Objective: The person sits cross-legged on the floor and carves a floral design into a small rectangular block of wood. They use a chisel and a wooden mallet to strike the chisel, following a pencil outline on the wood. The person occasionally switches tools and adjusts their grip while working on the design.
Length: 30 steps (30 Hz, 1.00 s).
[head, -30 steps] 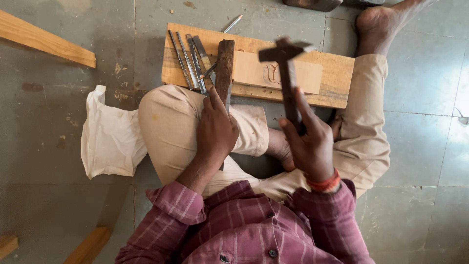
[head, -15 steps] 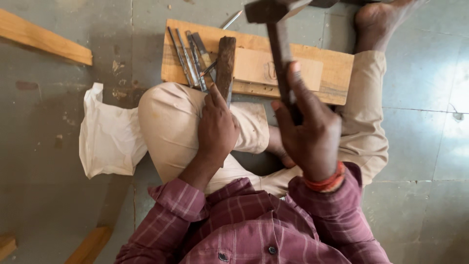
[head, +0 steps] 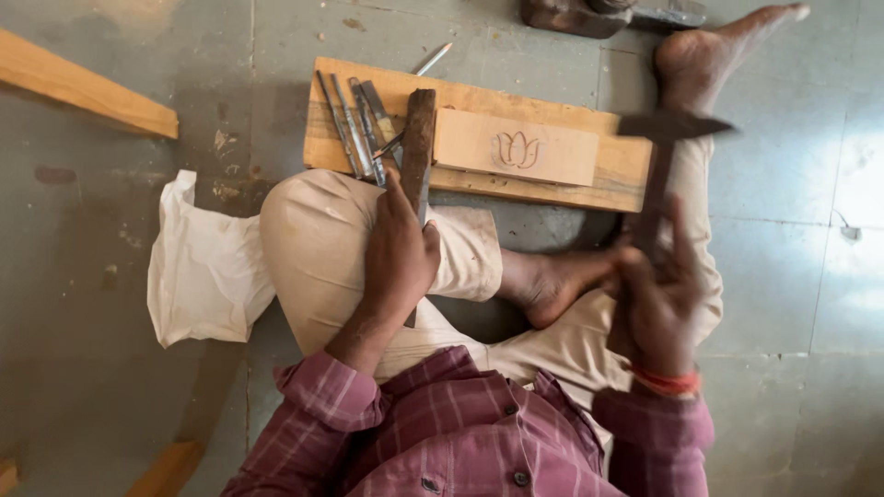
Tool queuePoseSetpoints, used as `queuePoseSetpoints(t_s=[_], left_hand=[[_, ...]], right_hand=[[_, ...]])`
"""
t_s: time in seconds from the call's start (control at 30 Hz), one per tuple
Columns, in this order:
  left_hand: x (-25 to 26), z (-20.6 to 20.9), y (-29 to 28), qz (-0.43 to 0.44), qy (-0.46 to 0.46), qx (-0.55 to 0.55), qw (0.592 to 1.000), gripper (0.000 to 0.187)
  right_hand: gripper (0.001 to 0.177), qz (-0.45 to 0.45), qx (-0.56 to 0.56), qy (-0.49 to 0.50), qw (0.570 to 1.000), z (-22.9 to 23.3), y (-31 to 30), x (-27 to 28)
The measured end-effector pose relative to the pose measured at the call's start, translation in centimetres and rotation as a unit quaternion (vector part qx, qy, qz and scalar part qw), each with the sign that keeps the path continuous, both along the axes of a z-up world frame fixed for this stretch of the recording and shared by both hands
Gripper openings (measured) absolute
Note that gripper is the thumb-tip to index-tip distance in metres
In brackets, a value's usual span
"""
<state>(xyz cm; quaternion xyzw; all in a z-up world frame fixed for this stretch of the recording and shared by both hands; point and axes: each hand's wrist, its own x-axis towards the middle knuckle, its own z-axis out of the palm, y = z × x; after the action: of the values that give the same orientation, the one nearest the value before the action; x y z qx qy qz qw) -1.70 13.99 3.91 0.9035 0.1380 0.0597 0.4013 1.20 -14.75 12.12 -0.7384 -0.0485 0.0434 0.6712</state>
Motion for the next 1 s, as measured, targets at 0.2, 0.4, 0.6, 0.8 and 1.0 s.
queuePoseSetpoints(t_s=[0.2, 0.4, 0.6, 0.8, 1.0], left_hand=[[1.4, 2.9, 3.2, -0.056, 0.097, 0.035, 0.993, 0.086], [3.0, 7.0, 10.2, -0.031, -0.114, -0.361, 0.925, 0.079], [0.7, 6.1, 10.0, -0.046, 0.006, -0.687, 0.725, 0.062], [-1.9, 1.7, 7.9, -0.089, 0.053, -0.754, 0.649, 0.067], [-1.6, 2.4, 7.4, -0.109, 0.097, -0.715, 0.684, 0.069]], right_hand=[[0.07, -0.165, -0.071, 0.083, 0.98, -2.7, -9.2, -3.5], [0.066, -0.184, 0.021, 0.115, 0.976, -4.4, -12.0, -5.2], [0.052, -0.151, 0.112, 0.123, 0.974, -5.3, -10.4, -3.3], [0.045, -0.185, 0.149, 0.113, 0.965, -6.3, -13.2, -4.0], [0.005, -0.245, 0.276, 0.126, 0.921, -7.9, -22.1, -6.2]])
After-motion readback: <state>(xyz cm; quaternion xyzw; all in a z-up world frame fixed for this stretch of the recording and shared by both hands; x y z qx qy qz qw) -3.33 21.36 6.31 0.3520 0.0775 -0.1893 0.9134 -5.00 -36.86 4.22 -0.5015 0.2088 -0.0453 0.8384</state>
